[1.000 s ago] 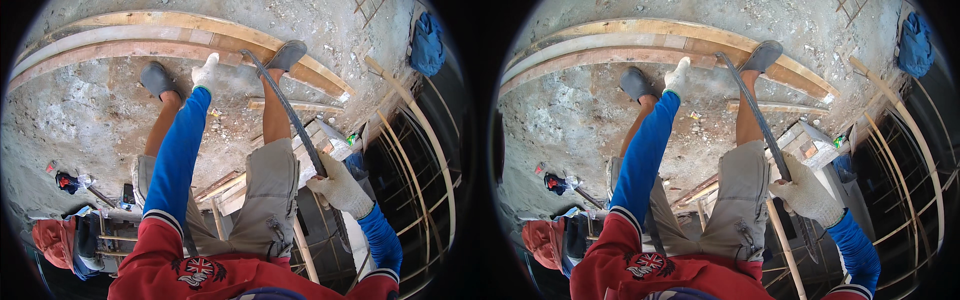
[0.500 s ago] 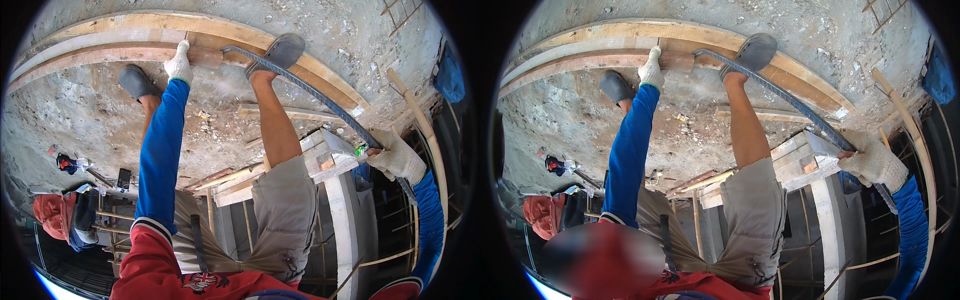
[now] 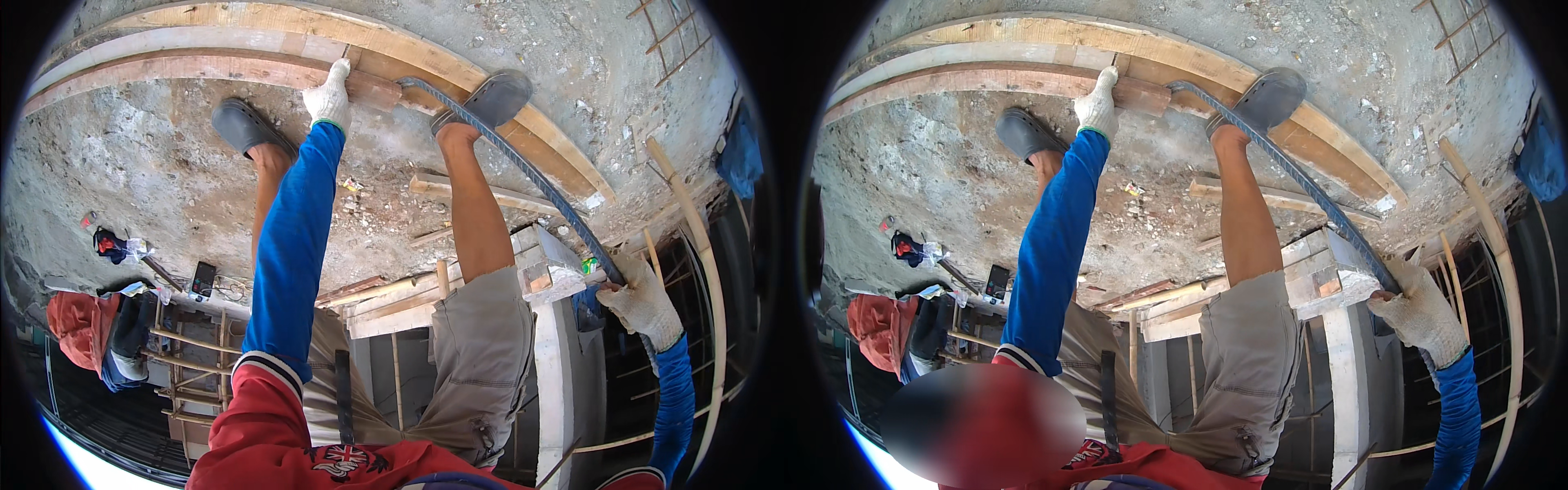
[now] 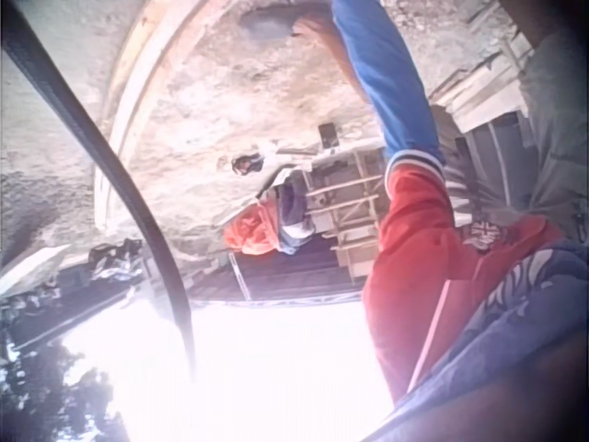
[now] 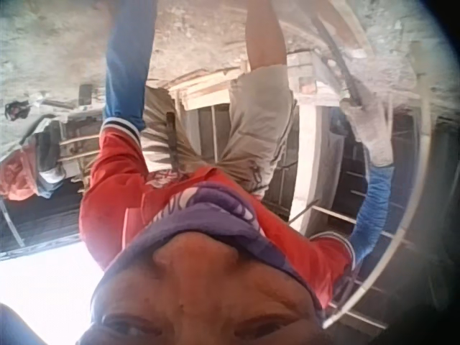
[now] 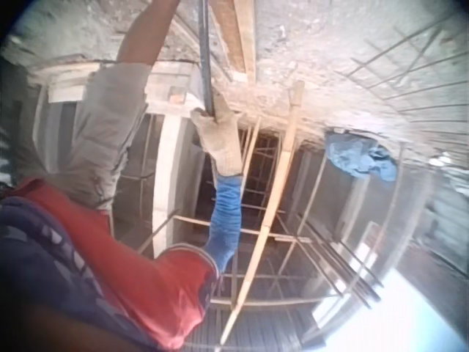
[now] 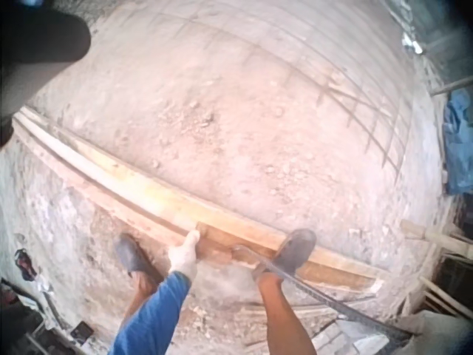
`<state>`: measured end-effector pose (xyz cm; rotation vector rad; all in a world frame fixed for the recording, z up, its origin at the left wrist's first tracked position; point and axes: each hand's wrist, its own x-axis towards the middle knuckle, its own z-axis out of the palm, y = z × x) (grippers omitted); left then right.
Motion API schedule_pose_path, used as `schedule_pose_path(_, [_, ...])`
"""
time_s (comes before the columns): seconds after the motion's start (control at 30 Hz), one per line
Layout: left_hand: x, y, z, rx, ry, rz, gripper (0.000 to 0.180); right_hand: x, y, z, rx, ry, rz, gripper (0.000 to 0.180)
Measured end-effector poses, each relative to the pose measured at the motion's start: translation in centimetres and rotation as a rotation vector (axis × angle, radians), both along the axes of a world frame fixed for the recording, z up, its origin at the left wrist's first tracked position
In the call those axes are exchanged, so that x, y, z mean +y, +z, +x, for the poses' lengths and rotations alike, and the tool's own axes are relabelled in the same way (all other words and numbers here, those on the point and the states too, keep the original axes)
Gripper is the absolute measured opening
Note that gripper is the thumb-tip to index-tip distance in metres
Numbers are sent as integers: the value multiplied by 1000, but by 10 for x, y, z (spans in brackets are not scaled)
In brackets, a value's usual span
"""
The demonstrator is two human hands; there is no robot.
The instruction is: The person bends a long steel rod by hand using a curved wooden beam as a fulcrum. They repeatedly reposition the rod and apply force to create a curved shape, then place the bent rod aside.
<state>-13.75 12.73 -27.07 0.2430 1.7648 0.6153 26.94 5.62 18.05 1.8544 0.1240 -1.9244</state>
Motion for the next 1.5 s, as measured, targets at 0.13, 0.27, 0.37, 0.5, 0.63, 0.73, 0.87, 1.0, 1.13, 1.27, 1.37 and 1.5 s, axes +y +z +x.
schedule_pose_path(0.13, [6,8,-12,21,83,106,64,39,23,-89,94,-92,-72,60])
schedule_pose_path(0.27, [13,30,-5,37,48,65,64,30,8,-82,72,-83,-275,58])
schedule_pose_path(0.37, [6,13,-2,-35,79,33,61,-48,-33,5,85,308,92,44])
schedule_pose_path(0.5, [6,16,2,-9,18,124,59,-57,-104,113,52,502,215,26])
schedule_pose_path(0.63, [4,11,-6,-7,60,114,58,-9,-74,66,9,223,55,38])
schedule_pose_path(0.73, [3,14,2,-15,68,96,58,-22,-7,-4,-35,127,139,35])
schedule_pose_path(0.87, [9,21,-1,-19,112,90,60,-55,38,-121,-242,324,443,35])
schedule_pose_path(1.0, [-1,15,-11,15,53,57,62,-50,67,-171,-248,345,388,46])
schedule_pose_path(1.13, [19,8,-57,217,135,-21,94,-24,87,-189,-277,313,384,59])
schedule_pose_path(1.27, [71,20,-77,272,53,-25,105,-1,89,-220,-265,346,343,67])
schedule_pose_path(1.37, [88,9,-86,176,65,-25,105,0,92,-254,-305,238,229,67])
schedule_pose_path(1.5, [94,0,-85,148,49,-76,100,7,87,-306,-351,147,278,67])
